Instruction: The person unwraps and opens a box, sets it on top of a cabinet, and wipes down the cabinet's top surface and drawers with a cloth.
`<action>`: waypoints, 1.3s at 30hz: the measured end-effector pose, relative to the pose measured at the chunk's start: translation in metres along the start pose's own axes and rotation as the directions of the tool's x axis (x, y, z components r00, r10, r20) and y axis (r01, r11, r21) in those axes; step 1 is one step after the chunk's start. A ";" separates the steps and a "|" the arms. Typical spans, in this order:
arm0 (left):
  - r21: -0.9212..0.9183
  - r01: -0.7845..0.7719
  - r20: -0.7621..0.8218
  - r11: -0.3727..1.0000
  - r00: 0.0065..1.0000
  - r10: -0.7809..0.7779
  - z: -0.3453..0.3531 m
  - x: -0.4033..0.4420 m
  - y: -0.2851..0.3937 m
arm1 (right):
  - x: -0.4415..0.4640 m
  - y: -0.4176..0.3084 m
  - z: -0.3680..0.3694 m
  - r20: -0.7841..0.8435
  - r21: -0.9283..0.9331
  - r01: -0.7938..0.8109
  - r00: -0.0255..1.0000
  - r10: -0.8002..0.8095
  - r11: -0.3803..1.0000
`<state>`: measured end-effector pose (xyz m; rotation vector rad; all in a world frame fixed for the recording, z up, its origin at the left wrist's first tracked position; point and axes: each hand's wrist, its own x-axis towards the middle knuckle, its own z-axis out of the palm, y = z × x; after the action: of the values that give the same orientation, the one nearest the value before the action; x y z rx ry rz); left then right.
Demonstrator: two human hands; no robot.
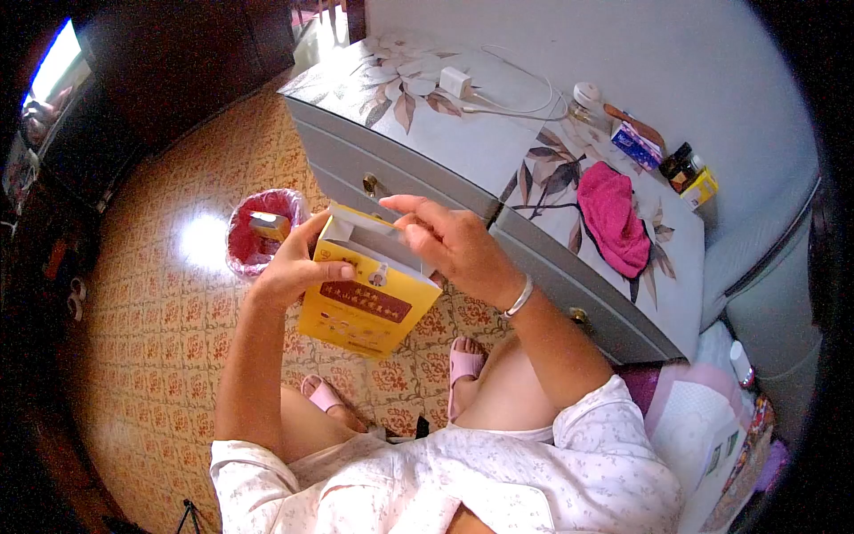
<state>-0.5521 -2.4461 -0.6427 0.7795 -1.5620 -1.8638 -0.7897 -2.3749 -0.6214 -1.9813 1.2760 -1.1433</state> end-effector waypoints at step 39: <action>-0.077 -0.404 -0.150 0.912 0.909 0.390 0.023 0.011 -0.029 | -0.007 -0.020 0.002 -0.232 -0.303 0.275 0.908 -0.350 0.913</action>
<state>-0.5781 -2.4352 -0.6689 0.4800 -1.4014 -1.5484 -0.7798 -2.3595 -0.6094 -2.3528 1.3360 -1.5251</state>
